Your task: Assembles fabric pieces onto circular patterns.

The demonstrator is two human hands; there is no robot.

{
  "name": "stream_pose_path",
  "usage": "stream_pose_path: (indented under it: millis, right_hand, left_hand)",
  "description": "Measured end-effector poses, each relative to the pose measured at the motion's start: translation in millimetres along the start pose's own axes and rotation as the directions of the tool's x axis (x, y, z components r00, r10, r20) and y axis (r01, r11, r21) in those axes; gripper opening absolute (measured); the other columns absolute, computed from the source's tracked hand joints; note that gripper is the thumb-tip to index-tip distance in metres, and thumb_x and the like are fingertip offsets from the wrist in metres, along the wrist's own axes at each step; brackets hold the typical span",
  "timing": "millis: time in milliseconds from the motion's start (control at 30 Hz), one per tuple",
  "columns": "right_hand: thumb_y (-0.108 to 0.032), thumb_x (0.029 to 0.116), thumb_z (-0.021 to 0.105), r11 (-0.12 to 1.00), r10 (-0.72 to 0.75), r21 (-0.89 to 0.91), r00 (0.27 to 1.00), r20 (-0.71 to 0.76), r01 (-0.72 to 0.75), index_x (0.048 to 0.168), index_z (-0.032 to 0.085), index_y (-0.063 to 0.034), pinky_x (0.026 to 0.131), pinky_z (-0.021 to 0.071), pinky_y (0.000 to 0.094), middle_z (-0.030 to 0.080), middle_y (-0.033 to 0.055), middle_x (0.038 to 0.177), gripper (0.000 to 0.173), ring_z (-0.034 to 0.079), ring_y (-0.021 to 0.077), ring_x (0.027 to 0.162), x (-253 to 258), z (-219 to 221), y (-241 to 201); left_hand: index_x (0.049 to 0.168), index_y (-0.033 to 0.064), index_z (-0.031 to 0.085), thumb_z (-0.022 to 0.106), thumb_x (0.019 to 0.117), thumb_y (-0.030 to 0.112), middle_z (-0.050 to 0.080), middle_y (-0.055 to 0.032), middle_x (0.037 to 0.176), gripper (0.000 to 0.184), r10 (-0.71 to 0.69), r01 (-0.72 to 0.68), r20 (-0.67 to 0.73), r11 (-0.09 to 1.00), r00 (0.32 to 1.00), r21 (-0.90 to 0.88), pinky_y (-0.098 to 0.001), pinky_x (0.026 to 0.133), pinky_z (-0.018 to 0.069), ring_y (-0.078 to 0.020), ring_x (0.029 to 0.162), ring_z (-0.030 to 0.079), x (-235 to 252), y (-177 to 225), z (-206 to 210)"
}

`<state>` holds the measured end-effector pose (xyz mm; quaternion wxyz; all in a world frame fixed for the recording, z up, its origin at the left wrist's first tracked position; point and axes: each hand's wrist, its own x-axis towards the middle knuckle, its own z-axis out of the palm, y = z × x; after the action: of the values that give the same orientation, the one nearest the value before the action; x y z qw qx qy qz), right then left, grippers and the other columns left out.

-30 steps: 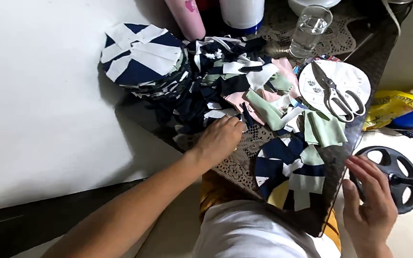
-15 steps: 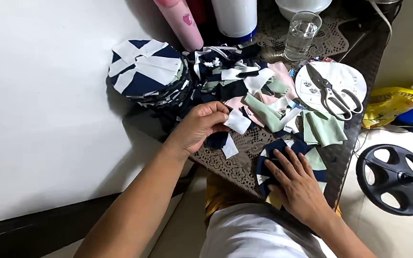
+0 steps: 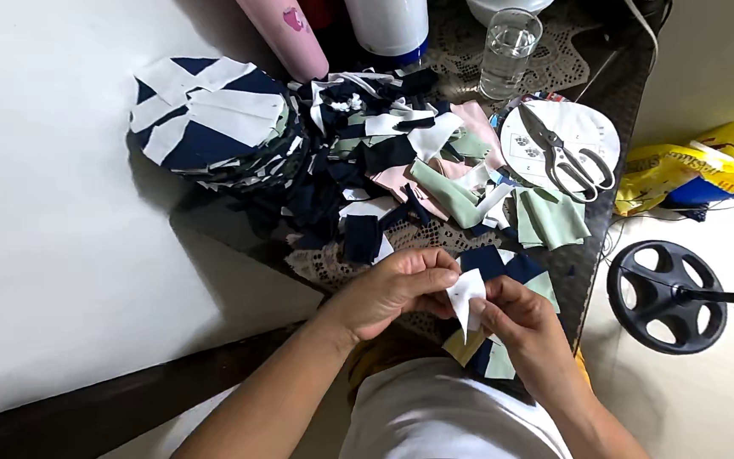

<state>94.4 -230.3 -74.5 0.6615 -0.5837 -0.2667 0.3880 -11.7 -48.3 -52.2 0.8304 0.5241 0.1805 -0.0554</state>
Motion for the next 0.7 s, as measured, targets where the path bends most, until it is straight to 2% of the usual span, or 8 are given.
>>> stream_pose_path:
  millis: [67,167,233,300,367,433,567,700]
  right_hand:
    - [-0.002,0.0969,0.062,0.998,0.028,0.054,0.999,-0.027,-0.026,0.095,0.067,-0.0058,0.067,0.0576,0.0188,0.070,-0.0049,0.081,0.007,0.067,0.0014,0.072,-4,-5,4]
    - [-0.002,0.0949,0.065,0.999,0.009,0.046,0.998,-0.055,-0.007,0.092,0.068,-0.0058,0.067,0.0582,0.0188,0.071,-0.0050,0.080,0.005,0.068,0.0012,0.071,-11,-8,9]
    - [-0.008,0.0964,0.066,0.988,-0.090,-0.129,0.994,-0.058,0.082,0.090,0.069,-0.0042,0.064,0.0561,0.0156,0.070,-0.0052,0.077,0.008,0.065,-0.0020,0.068,-15,-10,14]
    - [-0.020,0.1013,0.061,0.799,-0.326,-0.525,0.945,0.033,0.294,0.091,0.072,-0.0031,0.071,0.0525,0.0152,0.068,-0.0003,0.081,0.022,0.063,0.0000,0.076,-13,-20,23]
    - [-0.027,0.1032,0.055,0.447,-0.442,-0.775,0.864,0.243,0.447,0.102,0.075,-0.0105,0.087,0.0527,0.0363,0.074,0.0064,0.102,0.026,0.068,0.0200,0.104,-5,-35,31]
    - [-0.033,0.1037,0.051,0.262,-0.380,-0.812,0.829,0.410,0.522,0.120,0.073,-0.0164,0.106,0.0450,0.0556,0.069,0.0098,0.131,0.032,0.059,0.0354,0.130,2,-45,36]
    - [-0.041,0.1035,0.049,0.188,-0.261,-0.816,0.829,0.495,0.547,0.138,0.065,-0.0222,0.112,0.0358,0.0656,0.056,0.0128,0.150,0.043,0.048,0.0419,0.141,2,-44,50]
    - [-0.045,0.1043,0.046,0.168,-0.317,-0.912,0.897,0.309,0.373,0.142,0.063,-0.0215,0.113,0.0347,0.0652,0.055,0.0135,0.151,0.047,0.048,0.0437,0.141,-10,-20,63]
  left_hand:
    - [0.112,0.0088,0.063,0.064,0.0960,0.009,0.074,0.0014,0.098,0.016,0.070,-0.070,-0.006,0.996,0.998,-0.054,-0.0248,0.083,0.0599,-0.0074,0.090,0.072,-2,-15,5]
    - [0.103,0.0055,0.067,0.067,0.0913,-0.002,0.074,0.0017,0.092,0.014,0.172,-0.181,-0.178,0.983,0.969,-0.033,-0.0244,0.081,0.0606,-0.0067,0.086,0.072,-3,-30,23]
    - [0.094,0.0072,0.069,0.066,0.0932,-0.001,0.073,0.0033,0.086,0.009,0.218,-0.230,-0.277,0.973,0.936,-0.009,-0.0236,0.078,0.0609,-0.0053,0.080,0.071,-2,-35,31]
    - [0.095,0.0080,0.068,0.064,0.0958,0.002,0.072,0.0040,0.086,0.007,0.269,-0.270,-0.312,0.962,0.911,0.041,-0.0246,0.080,0.0603,-0.0054,0.081,0.070,-3,-39,30]
    - [0.099,0.0084,0.066,0.062,0.0975,0.004,0.072,0.0039,0.089,0.007,0.309,-0.292,-0.339,0.951,0.888,0.103,-0.0260,0.081,0.0605,-0.0061,0.083,0.070,-6,-39,22]
    - [0.101,0.0092,0.067,0.062,0.0959,0.003,0.073,0.0041,0.089,0.009,0.321,-0.284,-0.372,0.947,0.871,0.150,-0.0244,0.079,0.0605,-0.0054,0.082,0.070,-12,-34,13]
    - [0.097,0.0107,0.071,0.065,0.0932,0.002,0.073,0.0045,0.088,0.011,0.355,-0.267,-0.435,0.930,0.828,0.251,-0.0205,0.078,0.0593,-0.0038,0.082,0.070,-18,-27,1]
    - [0.098,0.0104,0.071,0.065,0.0915,0.003,0.072,0.0068,0.087,0.012,0.490,-0.214,-0.469,0.824,0.735,0.525,-0.0174,0.073,0.0572,-0.0014,0.079,0.068,-21,-23,-13]
